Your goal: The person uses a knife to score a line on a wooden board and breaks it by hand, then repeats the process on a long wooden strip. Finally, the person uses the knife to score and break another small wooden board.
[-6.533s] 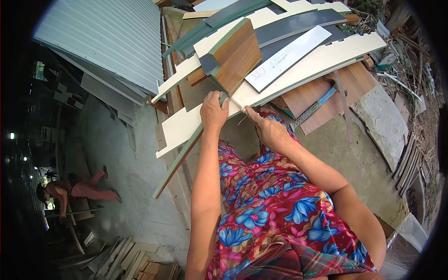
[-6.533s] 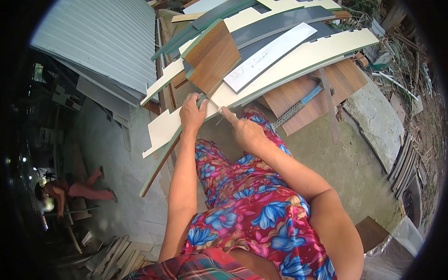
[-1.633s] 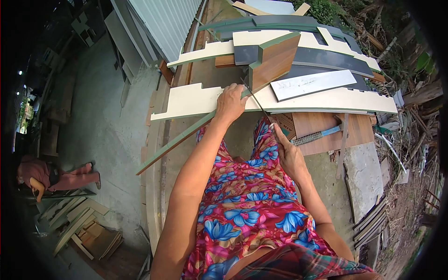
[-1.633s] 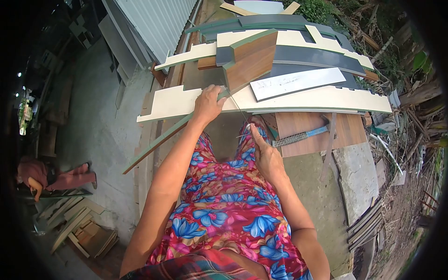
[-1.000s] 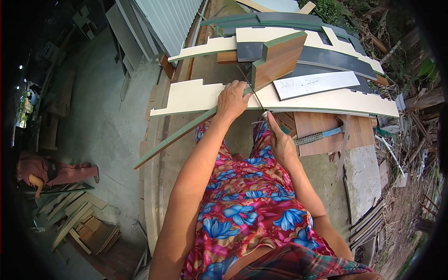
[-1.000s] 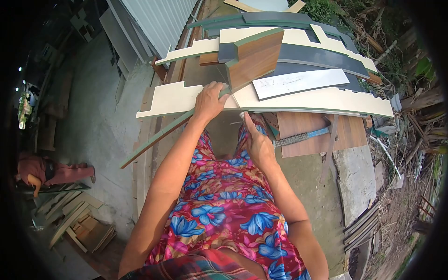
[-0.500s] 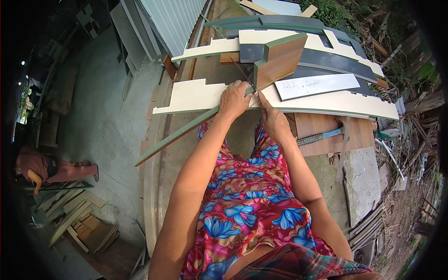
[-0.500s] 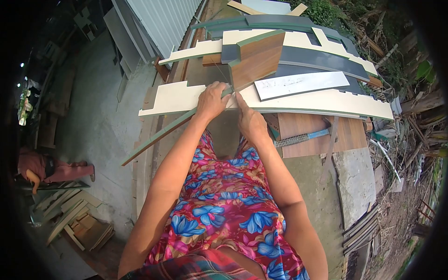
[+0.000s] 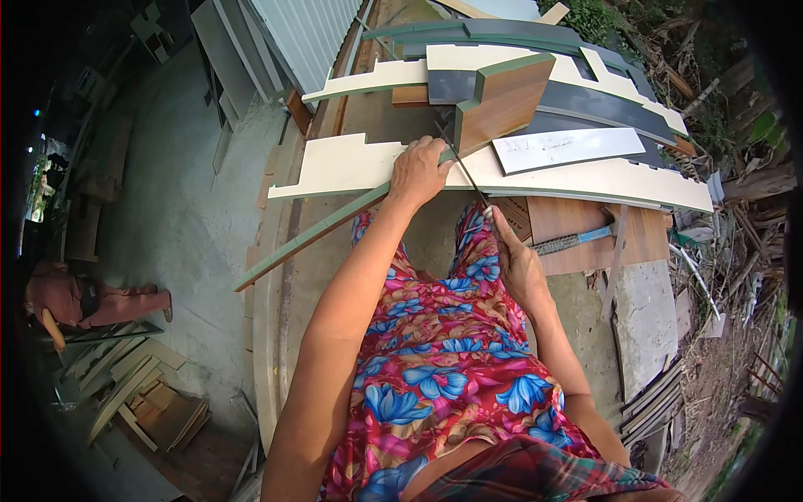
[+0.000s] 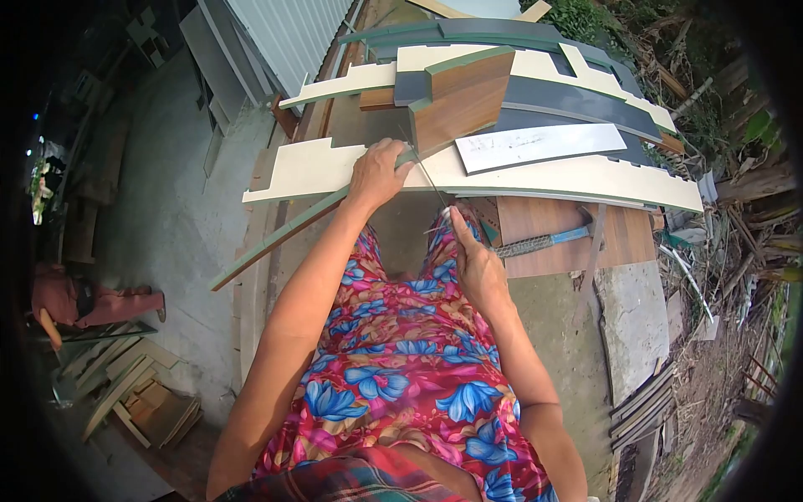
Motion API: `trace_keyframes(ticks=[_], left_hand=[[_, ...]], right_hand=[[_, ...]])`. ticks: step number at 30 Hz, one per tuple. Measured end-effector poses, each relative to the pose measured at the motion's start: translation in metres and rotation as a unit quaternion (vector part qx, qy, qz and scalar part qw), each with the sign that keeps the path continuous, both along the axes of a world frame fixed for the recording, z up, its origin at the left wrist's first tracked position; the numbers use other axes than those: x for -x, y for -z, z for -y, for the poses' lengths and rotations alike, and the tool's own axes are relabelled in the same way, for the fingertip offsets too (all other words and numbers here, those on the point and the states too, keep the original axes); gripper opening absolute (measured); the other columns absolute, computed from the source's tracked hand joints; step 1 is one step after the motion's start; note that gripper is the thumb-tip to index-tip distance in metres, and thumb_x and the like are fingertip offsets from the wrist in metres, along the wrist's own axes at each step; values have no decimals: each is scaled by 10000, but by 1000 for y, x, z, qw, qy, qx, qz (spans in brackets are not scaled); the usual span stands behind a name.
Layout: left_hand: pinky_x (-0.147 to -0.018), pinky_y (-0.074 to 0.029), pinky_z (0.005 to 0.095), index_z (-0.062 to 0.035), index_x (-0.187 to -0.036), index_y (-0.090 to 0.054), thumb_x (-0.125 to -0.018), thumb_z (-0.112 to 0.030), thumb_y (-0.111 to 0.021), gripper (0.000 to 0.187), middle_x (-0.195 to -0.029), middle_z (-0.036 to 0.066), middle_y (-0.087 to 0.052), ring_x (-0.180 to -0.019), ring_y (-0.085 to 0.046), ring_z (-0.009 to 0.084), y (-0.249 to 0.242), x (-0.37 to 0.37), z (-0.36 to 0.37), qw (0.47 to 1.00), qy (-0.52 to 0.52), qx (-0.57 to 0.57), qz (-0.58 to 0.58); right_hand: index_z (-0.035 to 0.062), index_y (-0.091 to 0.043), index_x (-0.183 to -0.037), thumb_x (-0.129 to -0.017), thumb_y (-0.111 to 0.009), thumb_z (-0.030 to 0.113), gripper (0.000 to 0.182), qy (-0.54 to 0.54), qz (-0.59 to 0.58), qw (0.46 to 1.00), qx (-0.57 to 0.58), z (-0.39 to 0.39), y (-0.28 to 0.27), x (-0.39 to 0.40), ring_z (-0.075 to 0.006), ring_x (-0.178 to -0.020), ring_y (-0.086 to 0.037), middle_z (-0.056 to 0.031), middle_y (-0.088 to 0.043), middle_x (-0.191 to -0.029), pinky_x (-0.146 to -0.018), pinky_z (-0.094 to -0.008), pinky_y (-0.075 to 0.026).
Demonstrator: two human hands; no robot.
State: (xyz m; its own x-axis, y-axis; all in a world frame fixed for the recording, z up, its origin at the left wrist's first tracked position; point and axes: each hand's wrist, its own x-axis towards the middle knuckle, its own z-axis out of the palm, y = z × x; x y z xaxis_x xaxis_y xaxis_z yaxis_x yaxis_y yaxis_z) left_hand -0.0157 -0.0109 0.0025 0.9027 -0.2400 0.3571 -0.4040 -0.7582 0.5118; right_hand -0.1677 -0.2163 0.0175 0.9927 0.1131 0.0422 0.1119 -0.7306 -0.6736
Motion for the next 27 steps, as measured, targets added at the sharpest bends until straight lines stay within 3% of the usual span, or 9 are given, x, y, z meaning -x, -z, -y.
trace_keyframes(ticks=[4,10,13,18,25,27], left_hand=[[-824,-508,467,-24,-1037,-629,-809,-171,-744,295,-993,155,-623,-982,-612,362,1,-1,0,1000,0,3,4],[-821,-500,473,-33,-1038,-626,-818,-183,-722,283,-995,146,-624,-996,-609,366,1,2,2,1000,-18,-1,0],[-825,-499,476,-36,-1040,-628,-818,-188,-722,285,-999,143,-626,-996,-608,367,2,1,3,1000,-16,6,0],[-824,-498,475,-36,-1038,-631,-818,-190,-724,284,-1002,141,-627,-997,-609,365,1,1,2,1000,-14,7,-7],[-821,-497,477,-49,-1050,-636,-824,-204,-719,286,-999,138,-626,-991,-610,365,2,2,0,1000,-6,21,3],[-803,-508,459,-22,-983,-624,-801,-189,-752,278,-971,151,-622,-952,-616,352,-2,4,2,1000,-18,12,16]], right_hand=[[196,-378,-1510,-965,-477,81,566,-19,48,997,61,-21,5,-49,-487,-793,-648,-327,-653,-880,-703,-563,-492],[182,-387,-1503,-960,-481,102,557,-13,67,997,33,-44,10,-95,-488,-793,-651,-320,-653,-840,-716,-564,-500],[194,-371,-1514,-960,-481,89,575,-2,29,998,63,-33,8,-67,-483,-771,-650,-320,-647,-822,-684,-553,-498],[238,-341,-1529,-965,-480,72,604,0,14,1000,2,-7,11,-8,-485,-756,-642,-304,-647,-826,-640,-544,-479],[240,-361,-1519,-958,-489,44,609,10,7,1000,-2,-10,-1,-3,-492,-804,-639,-309,-644,-865,-650,-549,-468],[236,-363,-1519,-957,-490,42,608,0,26,999,-23,-9,3,-4,-493,-821,-638,-313,-642,-876,-660,-546,-470]])
